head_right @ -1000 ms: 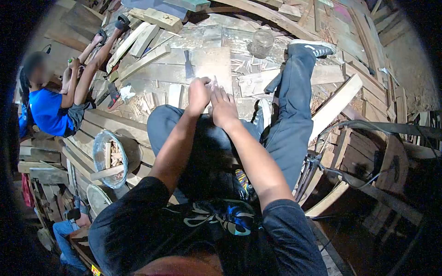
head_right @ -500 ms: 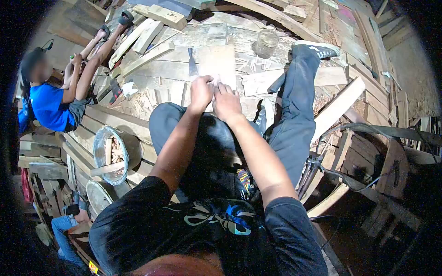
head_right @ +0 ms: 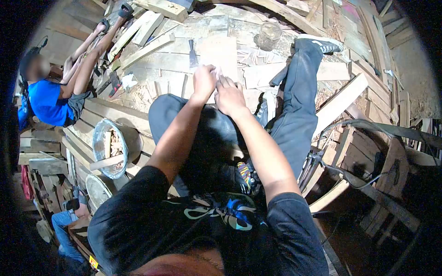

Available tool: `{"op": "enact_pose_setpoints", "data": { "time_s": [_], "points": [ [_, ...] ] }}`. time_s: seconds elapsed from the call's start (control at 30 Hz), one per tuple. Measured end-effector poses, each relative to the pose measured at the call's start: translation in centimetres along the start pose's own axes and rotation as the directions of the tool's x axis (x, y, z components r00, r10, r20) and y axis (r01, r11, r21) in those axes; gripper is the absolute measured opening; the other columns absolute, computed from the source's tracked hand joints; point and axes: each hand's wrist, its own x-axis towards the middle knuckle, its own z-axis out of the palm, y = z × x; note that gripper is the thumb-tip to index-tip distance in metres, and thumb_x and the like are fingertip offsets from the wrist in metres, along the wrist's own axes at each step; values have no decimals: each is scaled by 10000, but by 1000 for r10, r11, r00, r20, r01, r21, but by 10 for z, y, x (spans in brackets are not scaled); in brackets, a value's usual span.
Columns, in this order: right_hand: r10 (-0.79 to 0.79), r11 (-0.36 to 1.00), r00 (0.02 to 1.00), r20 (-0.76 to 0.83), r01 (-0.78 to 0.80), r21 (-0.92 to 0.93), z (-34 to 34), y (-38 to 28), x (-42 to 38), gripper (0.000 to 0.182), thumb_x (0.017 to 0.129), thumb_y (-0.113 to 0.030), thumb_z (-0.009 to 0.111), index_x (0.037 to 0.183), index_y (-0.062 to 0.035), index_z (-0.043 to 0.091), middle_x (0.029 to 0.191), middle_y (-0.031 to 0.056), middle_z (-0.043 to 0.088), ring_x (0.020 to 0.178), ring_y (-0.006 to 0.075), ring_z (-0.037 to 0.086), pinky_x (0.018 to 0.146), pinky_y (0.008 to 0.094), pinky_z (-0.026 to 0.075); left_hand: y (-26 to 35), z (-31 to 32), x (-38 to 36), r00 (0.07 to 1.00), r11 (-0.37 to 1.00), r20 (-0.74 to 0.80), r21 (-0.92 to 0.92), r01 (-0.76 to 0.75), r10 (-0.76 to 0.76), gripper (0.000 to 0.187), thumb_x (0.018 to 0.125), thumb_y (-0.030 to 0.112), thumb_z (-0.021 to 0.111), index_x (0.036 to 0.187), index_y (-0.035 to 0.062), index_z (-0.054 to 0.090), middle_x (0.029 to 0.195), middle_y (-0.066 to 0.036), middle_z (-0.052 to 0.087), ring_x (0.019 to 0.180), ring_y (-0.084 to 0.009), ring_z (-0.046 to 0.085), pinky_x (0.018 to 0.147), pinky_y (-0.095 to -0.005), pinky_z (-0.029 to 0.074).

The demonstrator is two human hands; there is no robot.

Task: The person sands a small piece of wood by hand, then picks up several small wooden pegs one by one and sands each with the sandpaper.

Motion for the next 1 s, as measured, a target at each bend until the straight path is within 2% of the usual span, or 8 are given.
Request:
{"op": "enact_pose_setpoints", "data": {
  "time_s": [0.07, 0.27, 0.5, 0.67, 0.73, 0.83, 0.93, 1.0],
  "points": [
    [-8, 1000, 999, 31, 7, 18, -3, -1, -1, 538, 910, -229, 534, 1402, -18, 475, 1517, 154, 411, 1395, 296, 379, 1111, 537, 307, -1, 10, 11, 996, 998, -73, -10, -57, 56, 201, 813, 81, 637, 965, -4, 736, 926, -280, 666, 893, -441, 659, 803, -481, 526],
    [-14, 999, 998, 54, 12, 30, -7, 3, -2, 533, 924, -264, 544, 1398, -30, 476, 1526, 165, 399, 1404, 330, 372, 1136, 554, 279, -8, -1, -12, 997, 1000, 80, -4, 22, -22, 223, 809, 82, 624, 986, 20, 744, 956, -272, 667, 906, -434, 653, 818, -483, 520],
    [14, 1000, 996, 93, -12, -26, -8, -4, -2, 557, 916, -258, 516, 1415, -15, 460, 1548, 148, 369, 1416, 289, 351, 1119, 544, 293, 0, 9, 13, 997, 999, -76, -20, -35, 33, 227, 797, 83, 631, 979, 9, 746, 891, -262, 681, 921, -426, 662, 840, -479, 525],
    [35, 999, 992, 119, -31, -42, -4, -1, -1, 558, 939, -285, 498, 1441, -45, 444, 1567, 128, 350, 1435, 283, 331, 1126, 560, 283, 5, -17, -16, 994, 999, 104, 29, -18, 15, 231, 781, 73, 634, 968, -14, 738, 930, -273, 685, 935, -412, 666, 853, -470, 526],
    [48, 999, 994, 100, -47, -10, -2, -3, 0, 556, 943, -291, 494, 1440, -47, 448, 1573, 128, 343, 1436, 284, 330, 1127, 566, 279, 1, -12, -17, 999, 999, 25, 17, -44, 44, 222, 780, 76, 647, 968, 5, 741, 927, -268, 684, 938, -416, 664, 849, -464, 526],
    [62, 998, 988, 139, -61, -13, -5, -6, -2, 552, 945, -290, 484, 1441, -52, 447, 1577, 130, 333, 1440, 288, 324, 1144, 572, 255, 12, -2, 4, 998, 998, -11, 20, 58, -58, 199, 794, 85, 653, 961, 35, 747, 918, -253, 687, 935, -424, 661, 849, -467, 524],
    [68, 997, 980, 187, -75, 30, -7, -1, 2, 555, 939, -313, 488, 1440, -76, 456, 1577, 136, 331, 1454, 289, 305, 1155, 584, 234, 10, 2, 31, 984, 990, 108, 8, 139, -139, 260, 838, 68, 594, 1063, 22, 716, 1069, -274, 663, 1032, -423, 642, 897, -480, 514],
    [65, 990, 980, 189, -87, 110, -14, 4, 4, 550, 933, -327, 502, 1426, -86, 475, 1567, 144, 347, 1450, 297, 314, 1155, 588, 233, -7, 13, 43, 988, 980, -120, -184, 74, -98, 331, 841, 16, 568, 1153, 3, 678, 1034, -231, 704, 963, -369, 677, 873, -426, 523]
  ]
}}
